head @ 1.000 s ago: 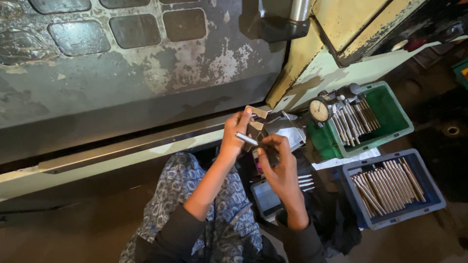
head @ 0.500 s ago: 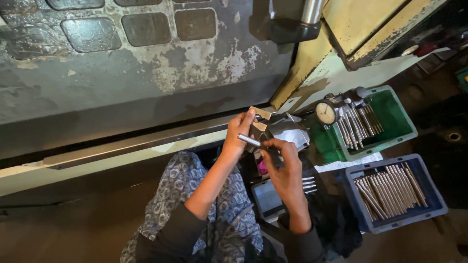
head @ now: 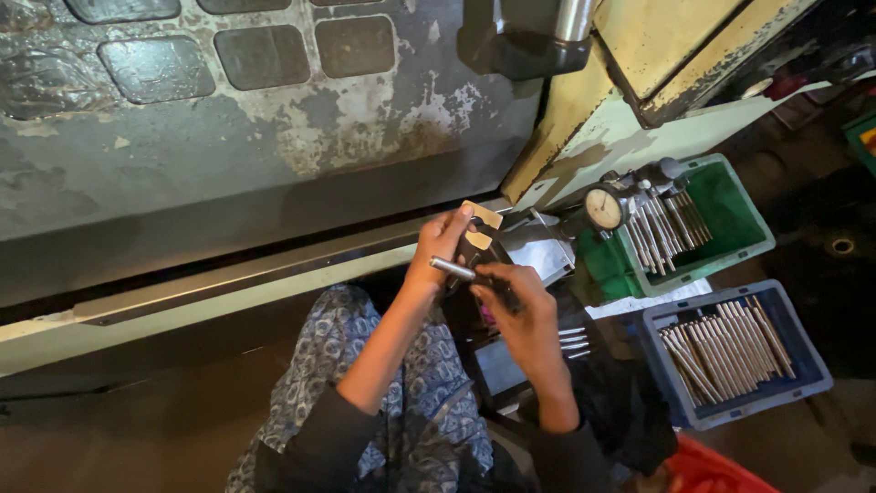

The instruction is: The person retrieves metal rods from a machine, measures them with a dial caliper, and places them into a container. The person repeats this process for multiple rods.

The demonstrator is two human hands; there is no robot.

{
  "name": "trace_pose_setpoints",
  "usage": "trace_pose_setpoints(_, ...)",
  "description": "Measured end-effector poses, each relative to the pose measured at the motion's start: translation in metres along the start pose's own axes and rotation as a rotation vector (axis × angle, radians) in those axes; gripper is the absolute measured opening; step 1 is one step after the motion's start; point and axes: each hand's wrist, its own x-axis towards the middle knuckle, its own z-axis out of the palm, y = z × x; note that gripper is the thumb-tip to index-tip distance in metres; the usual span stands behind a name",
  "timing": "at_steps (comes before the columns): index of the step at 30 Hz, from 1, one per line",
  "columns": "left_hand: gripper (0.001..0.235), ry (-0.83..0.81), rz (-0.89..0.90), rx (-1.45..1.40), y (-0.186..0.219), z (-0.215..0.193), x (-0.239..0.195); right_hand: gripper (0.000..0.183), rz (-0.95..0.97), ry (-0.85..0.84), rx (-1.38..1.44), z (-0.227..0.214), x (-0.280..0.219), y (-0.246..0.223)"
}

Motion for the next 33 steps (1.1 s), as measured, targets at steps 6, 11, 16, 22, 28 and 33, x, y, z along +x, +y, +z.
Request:
trace_pose_setpoints(6,0.04,-0.003,-0.027,-0.092,0.005,0.003,-0.003,0.025,-0.196,0.121,-0.192,0.01,-0.002,-0.001)
trace_pose_setpoints(11,0.041,-0.009,-0.002,-0.069,0.008,0.002,-0.008,0.024,0.055,-0.03,0.087,0.003,-0.002,0.006)
trace_pose_setpoints(16,0.041,0.009,0.001,-0.012,0.013,0.006,-0.011,0.024,0.229,-0.117,0.143,0.0,-0.006,0.015)
trace_pose_setpoints(22,0.042,-0.068,0.086,0.0,0.023,0.008,-0.022,0.02,0.181,-0.129,0.1,0.006,-0.006,0.022)
trace_pose_setpoints(28,0.045,-0.043,0.16,0.083,0.022,0.011,-0.023,0.021,0.17,-0.161,0.121,0.003,-0.004,0.015)
trace_pose_setpoints(33,0.045,-0.001,0.201,0.08,0.015,0.012,-0.019,0.027,0.246,-0.206,0.052,0.011,-0.002,0.012)
